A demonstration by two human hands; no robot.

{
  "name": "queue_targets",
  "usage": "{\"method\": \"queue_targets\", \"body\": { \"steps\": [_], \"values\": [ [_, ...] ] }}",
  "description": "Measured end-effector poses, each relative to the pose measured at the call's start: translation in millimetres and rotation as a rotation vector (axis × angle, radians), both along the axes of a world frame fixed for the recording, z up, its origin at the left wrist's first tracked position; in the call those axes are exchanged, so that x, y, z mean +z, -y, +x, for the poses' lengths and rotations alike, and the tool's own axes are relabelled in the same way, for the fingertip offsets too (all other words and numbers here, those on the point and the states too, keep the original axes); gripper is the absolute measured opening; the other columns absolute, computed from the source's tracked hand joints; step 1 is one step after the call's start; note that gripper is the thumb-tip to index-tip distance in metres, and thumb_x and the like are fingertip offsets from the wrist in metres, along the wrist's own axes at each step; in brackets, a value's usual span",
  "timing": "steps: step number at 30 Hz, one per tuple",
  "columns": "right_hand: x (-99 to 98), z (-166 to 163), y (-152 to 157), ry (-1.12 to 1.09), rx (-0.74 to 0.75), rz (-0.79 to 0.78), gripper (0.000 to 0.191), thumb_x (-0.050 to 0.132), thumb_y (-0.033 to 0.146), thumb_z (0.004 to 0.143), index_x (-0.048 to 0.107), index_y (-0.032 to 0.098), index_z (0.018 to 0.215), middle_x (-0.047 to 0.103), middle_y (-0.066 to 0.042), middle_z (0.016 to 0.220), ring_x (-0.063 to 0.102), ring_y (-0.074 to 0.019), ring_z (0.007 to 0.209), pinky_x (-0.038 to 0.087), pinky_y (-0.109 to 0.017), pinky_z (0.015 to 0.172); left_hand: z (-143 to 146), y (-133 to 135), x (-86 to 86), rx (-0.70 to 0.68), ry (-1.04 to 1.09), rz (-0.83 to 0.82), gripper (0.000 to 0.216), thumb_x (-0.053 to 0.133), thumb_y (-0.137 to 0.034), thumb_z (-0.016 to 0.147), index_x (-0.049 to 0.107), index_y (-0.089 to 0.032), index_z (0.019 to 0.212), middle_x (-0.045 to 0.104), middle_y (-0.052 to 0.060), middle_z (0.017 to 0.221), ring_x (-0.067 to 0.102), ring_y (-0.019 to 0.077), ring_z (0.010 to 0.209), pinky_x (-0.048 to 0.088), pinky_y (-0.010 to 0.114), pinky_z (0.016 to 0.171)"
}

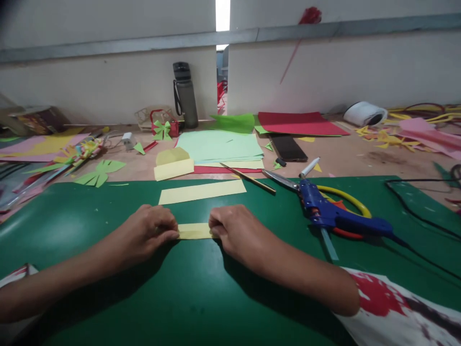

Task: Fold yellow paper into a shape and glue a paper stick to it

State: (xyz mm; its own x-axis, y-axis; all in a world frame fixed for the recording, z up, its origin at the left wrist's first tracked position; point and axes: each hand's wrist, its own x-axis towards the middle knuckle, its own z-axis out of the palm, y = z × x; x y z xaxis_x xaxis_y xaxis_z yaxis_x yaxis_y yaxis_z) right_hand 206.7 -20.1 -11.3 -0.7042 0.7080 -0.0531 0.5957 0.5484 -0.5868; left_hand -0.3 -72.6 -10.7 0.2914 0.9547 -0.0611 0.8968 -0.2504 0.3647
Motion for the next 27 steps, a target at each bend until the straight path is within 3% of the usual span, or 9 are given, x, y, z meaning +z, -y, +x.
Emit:
{"method": "queue_targets", "body": {
  "steps": [13, 27],
  "values": [
    [-15.7, -1, 10, 0.096, 0.097, 0.26, 0.022, 0.045, 0.017, 0.086, 0.058, 0.018, 0.068, 0.05, -0.001, 0.065, 0.043, -0.0111, 0.055, 0.028, -0.024, 0.051, -26, 10, -7.1, 0.088, 0.086, 0.034, 0.025, 0.049, -0.024, 0.085, 0.056, -0.016, 0.062, 0.056, -0.001, 0.067, 0.049, 0.0149, 0.068, 0.035, 0.029, 0.063],
    [-25.2, 6, 10, 0.064, 0.134, 0.317, 0.027, 0.036, 0.021, 0.091, 0.057, 0.02, 0.074, 0.046, -0.001, 0.065, 0.041, -0.0127, 0.056, 0.029, -0.026, 0.053, -25, 13, -16.4, 0.133, 0.056, 0.094, 0.023, 0.05, -0.022, 0.083, 0.052, -0.015, 0.061, 0.054, 0.003, 0.076, 0.044, 0.0178, 0.075, 0.033, 0.036, 0.069]
  ]
}}
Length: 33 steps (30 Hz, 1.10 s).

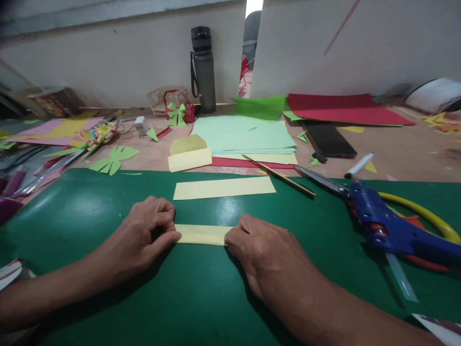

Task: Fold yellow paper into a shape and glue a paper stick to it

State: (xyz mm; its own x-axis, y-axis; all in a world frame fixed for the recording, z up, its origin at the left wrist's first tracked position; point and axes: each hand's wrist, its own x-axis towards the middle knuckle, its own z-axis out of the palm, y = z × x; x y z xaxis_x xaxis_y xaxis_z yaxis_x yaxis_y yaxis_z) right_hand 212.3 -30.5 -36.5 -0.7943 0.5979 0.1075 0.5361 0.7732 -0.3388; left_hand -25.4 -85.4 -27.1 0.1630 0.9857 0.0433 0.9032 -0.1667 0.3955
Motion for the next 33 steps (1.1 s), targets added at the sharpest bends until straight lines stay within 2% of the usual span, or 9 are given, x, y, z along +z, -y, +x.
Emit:
{"method": "queue_targets", "body": {
  "steps": [8, 22, 24, 25, 26, 28, 30, 33],
  "values": [
    [-4.2, 1.2, 0.1, 0.023, 0.009, -0.008, 0.026, 0.036, 0.023, 0.092, 0.06, 0.021, 0.083, 0.048, -0.001, 0.069, 0.042, -0.0134, 0.058, 0.029, -0.026, 0.054, -4.6, 4.7, -3.1, -0.013, -0.008, -0.003, 0.023, 0.044, -0.023, 0.086, 0.051, -0.016, 0.066, 0.053, 0.004, 0.083, 0.042, 0.02, 0.079, 0.031, 0.039, 0.071],
    [-5.3, 2.6, -0.5, 0.019, 0.021, 0.035, 0.024, 0.037, 0.02, 0.09, 0.06, 0.02, 0.081, 0.048, -0.002, 0.067, 0.041, -0.0133, 0.057, 0.029, -0.025, 0.053, -5.8, 5.6, -5.6, -0.027, -0.001, 0.033, 0.017, 0.047, -0.018, 0.084, 0.05, -0.016, 0.067, 0.051, 0.004, 0.083, 0.042, 0.0197, 0.081, 0.032, 0.038, 0.072],
    [-4.8, 2.7, -0.4, 0.021, 0.024, 0.021, 0.025, 0.036, 0.018, 0.089, 0.06, 0.02, 0.082, 0.048, -0.002, 0.068, 0.042, -0.0135, 0.058, 0.029, -0.025, 0.053, -6.9, 5.9, -7.6, -0.054, -0.036, 0.068, 0.011, 0.047, -0.017, 0.084, 0.053, -0.016, 0.075, 0.051, 0.005, 0.087, 0.043, 0.0199, 0.083, 0.032, 0.039, 0.075],
    [-4.6, 2.9, 0.0, 0.021, 0.026, 0.014, 0.025, 0.036, 0.016, 0.089, 0.06, 0.02, 0.084, 0.049, -0.002, 0.069, 0.042, -0.0137, 0.059, 0.03, -0.026, 0.054, -7.4, 5.9, -8.6, -0.083, -0.071, 0.098, 0.008, 0.047, -0.016, 0.084, 0.055, -0.017, 0.085, 0.051, 0.006, 0.091, 0.042, 0.0204, 0.085, 0.032, 0.039, 0.076],
    [-4.5, 3.2, 0.5, 0.021, 0.028, 0.008, 0.025, 0.036, 0.014, 0.088, 0.06, 0.02, 0.086, 0.049, -0.002, 0.07, 0.042, -0.0139, 0.06, 0.03, -0.026, 0.054, -7.8, 5.6, -9.4, -0.121, -0.12, 0.132, 0.017, 0.046, -0.014, 0.085, 0.055, -0.019, 0.099, 0.05, 0.006, 0.095, 0.042, 0.0212, 0.087, 0.031, 0.041, 0.078],
    [-4.5, 4.5, 2.0, 0.014, 0.033, 0.01, 0.027, 0.035, 0.01, 0.086, 0.059, 0.021, 0.091, 0.05, -0.003, 0.072, 0.043, -0.0142, 0.061, 0.03, -0.026, 0.056, -7.7, 4.2, -9.9, -0.22, -0.235, 0.179, 0.042, 0.044, -0.012, 0.086, 0.044, -0.03, 0.124, 0.047, 0.007, 0.103, 0.041, 0.0229, 0.09, 0.031, 0.043, 0.08],
    [-4.8, 6.5, 3.8, 0.001, 0.046, 0.033, 0.032, 0.033, 0.005, 0.084, 0.058, 0.022, 0.096, 0.051, -0.003, 0.076, 0.045, -0.0147, 0.064, 0.031, -0.026, 0.057, -6.6, 1.7, -8.6, -0.318, -0.329, 0.174, 0.055, 0.044, -0.011, 0.086, 0.035, -0.042, 0.131, 0.044, 0.007, 0.106, 0.039, 0.0236, 0.09, 0.03, 0.044, 0.081],
    [-5.3, 9.7, 5.8, 0.011, 0.093, 0.076, 0.039, 0.033, 0.0, 0.081, 0.055, 0.023, 0.105, 0.052, -0.003, 0.082, 0.047, -0.0158, 0.069, 0.031, -0.026, 0.057, -3.8, -3.1, -4.2, -0.438, -0.391, 0.129, 0.056, 0.046, -0.017, 0.088, 0.031, -0.049, 0.131, 0.042, 0.007, 0.106, 0.04, 0.0236, 0.09, 0.03, 0.044, 0.082]
  ]
}}
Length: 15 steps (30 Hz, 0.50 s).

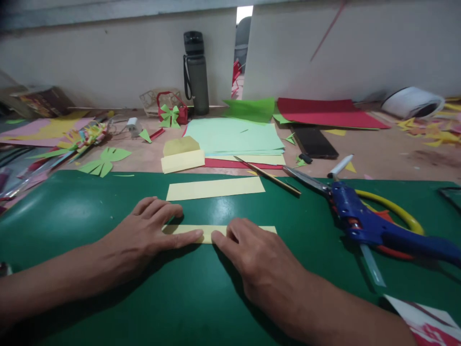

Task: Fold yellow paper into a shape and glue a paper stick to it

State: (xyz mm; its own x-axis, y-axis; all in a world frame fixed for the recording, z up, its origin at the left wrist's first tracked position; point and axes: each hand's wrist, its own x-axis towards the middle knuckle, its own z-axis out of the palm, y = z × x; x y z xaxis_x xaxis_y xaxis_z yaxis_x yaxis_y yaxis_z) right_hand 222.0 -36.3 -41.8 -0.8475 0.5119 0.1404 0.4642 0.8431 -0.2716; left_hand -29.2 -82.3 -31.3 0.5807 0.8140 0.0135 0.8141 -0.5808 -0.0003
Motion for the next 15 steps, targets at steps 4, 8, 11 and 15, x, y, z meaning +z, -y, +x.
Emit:
{"method": "queue_targets", "body": {
  "steps": [4, 8, 11, 15],
  "values": [
    [-1.0, 2, 1, 0.041, 0.059, 0.035, 0.046, 0.036, -0.002, 0.078, 0.051, 0.022, 0.114, 0.052, -0.005, 0.089, 0.047, -0.017, 0.075, 0.033, -0.027, 0.06, 4, -5, 6.9, -0.076, -0.065, -0.025, 0.057, 0.047, -0.021, 0.088, 0.028, -0.051, 0.133, 0.043, 0.006, 0.101, 0.04, 0.0231, 0.087, 0.03, 0.042, 0.08],
    [-2.8, 2, 1, 0.038, 0.103, 0.077, 0.046, 0.038, -0.001, 0.078, 0.049, 0.02, 0.117, 0.051, -0.006, 0.091, 0.046, -0.0182, 0.077, 0.036, -0.028, 0.06, 6, -8, 12.5, -0.097, -0.085, -0.05, 0.056, 0.046, -0.024, 0.088, 0.027, -0.05, 0.133, 0.045, 0.006, 0.1, 0.041, 0.0239, 0.086, 0.031, 0.04, 0.078],
    [-2.6, 1, 2, 0.035, 0.135, 0.14, 0.041, 0.043, 0.003, 0.078, 0.051, 0.016, 0.116, 0.053, -0.008, 0.089, 0.046, -0.0186, 0.074, 0.037, -0.028, 0.059, 6, -10, 14.8, -0.1, -0.104, -0.06, 0.054, 0.044, -0.025, 0.088, 0.028, -0.05, 0.133, 0.045, 0.007, 0.1, 0.041, 0.0248, 0.086, 0.031, 0.042, 0.078],
    [1.2, 0, 1, 0.065, 0.153, 0.123, 0.036, 0.046, 0.006, 0.079, 0.053, 0.014, 0.114, 0.055, -0.01, 0.092, 0.048, -0.018, 0.074, 0.041, -0.028, 0.06, -2, -8, 13.3, -0.097, -0.101, -0.069, 0.046, 0.041, -0.026, 0.091, 0.035, -0.05, 0.129, 0.045, 0.008, 0.106, 0.043, 0.0254, 0.092, 0.032, 0.043, 0.078]
  ]
}}
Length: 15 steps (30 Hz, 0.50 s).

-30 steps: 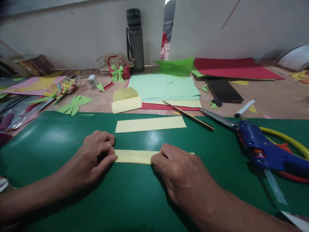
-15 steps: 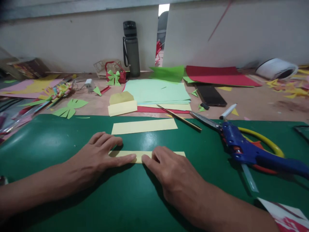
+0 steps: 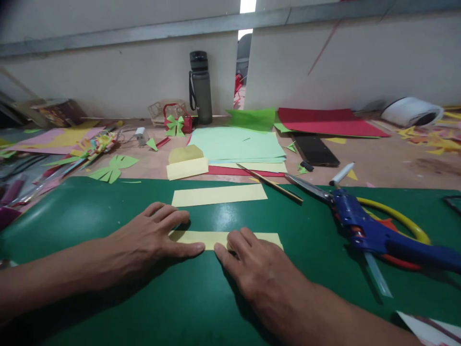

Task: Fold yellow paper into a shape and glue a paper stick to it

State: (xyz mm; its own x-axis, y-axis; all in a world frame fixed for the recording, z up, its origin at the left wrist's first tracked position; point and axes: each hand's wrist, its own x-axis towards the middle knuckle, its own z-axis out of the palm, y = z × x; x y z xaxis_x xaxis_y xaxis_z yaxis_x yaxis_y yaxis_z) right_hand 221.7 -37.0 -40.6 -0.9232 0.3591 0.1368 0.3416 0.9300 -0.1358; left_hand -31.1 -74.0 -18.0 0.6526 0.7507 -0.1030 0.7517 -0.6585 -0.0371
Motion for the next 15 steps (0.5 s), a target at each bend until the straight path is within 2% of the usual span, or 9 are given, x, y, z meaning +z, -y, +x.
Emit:
{"method": "queue_targets", "body": {
  "steps": [3, 7, 11, 13, 15],
  "values": [
    [2.3, 0, -1, -0.003, 0.001, -0.004, 0.035, 0.043, 0.004, 0.079, 0.055, 0.015, 0.11, 0.056, -0.01, 0.093, 0.049, -0.0179, 0.075, 0.042, -0.027, 0.059, -14, 7, -4.0, 0.03, 0.035, 0.036, 0.045, 0.04, -0.024, 0.092, 0.037, -0.05, 0.128, 0.045, 0.008, 0.114, 0.043, 0.0263, 0.099, 0.033, 0.042, 0.079],
    [2.2, 0, -2, -0.019, 0.01, 0.021, 0.036, 0.042, 0.004, 0.08, 0.054, 0.015, 0.111, 0.057, -0.009, 0.092, 0.05, -0.0181, 0.074, 0.042, -0.028, 0.057, -36, 25, -11.2, 0.086, 0.039, 0.075, 0.052, 0.043, -0.013, 0.089, 0.04, -0.046, 0.129, 0.041, 0.01, 0.126, 0.041, 0.0284, 0.109, 0.035, 0.044, 0.083],
    [1.5, 2, -2, -0.011, 0.008, 0.054, 0.037, 0.041, 0.001, 0.078, 0.055, 0.015, 0.109, 0.056, -0.008, 0.09, 0.051, -0.0177, 0.073, 0.042, -0.027, 0.057, -58, 43, -20.0, 0.174, 0.068, 0.169, 0.059, 0.043, -0.002, 0.082, 0.048, -0.042, 0.124, 0.043, 0.01, 0.128, 0.038, 0.0308, 0.117, 0.038, 0.046, 0.085],
    [1.4, 4, -3, -0.006, 0.009, 0.142, 0.037, 0.04, -0.001, 0.077, 0.056, 0.015, 0.106, 0.057, -0.008, 0.089, 0.051, -0.0176, 0.072, 0.041, -0.026, 0.055, -66, 49, -21.8, 0.192, 0.089, 0.185, 0.06, 0.041, 0.001, 0.079, 0.051, -0.039, 0.123, 0.045, 0.01, 0.127, 0.039, 0.0306, 0.118, 0.039, 0.046, 0.085],
    [1.2, 4, -3, 0.004, 0.018, 0.312, 0.036, 0.04, -0.003, 0.075, 0.058, 0.012, 0.101, 0.058, -0.011, 0.087, 0.052, -0.0188, 0.071, 0.04, -0.026, 0.052, -69, 53, -20.2, 0.208, 0.12, 0.196, 0.055, 0.04, 0.001, 0.078, 0.057, -0.035, 0.117, 0.048, 0.01, 0.126, 0.04, 0.0299, 0.117, 0.041, 0.045, 0.084]
  ]
}}
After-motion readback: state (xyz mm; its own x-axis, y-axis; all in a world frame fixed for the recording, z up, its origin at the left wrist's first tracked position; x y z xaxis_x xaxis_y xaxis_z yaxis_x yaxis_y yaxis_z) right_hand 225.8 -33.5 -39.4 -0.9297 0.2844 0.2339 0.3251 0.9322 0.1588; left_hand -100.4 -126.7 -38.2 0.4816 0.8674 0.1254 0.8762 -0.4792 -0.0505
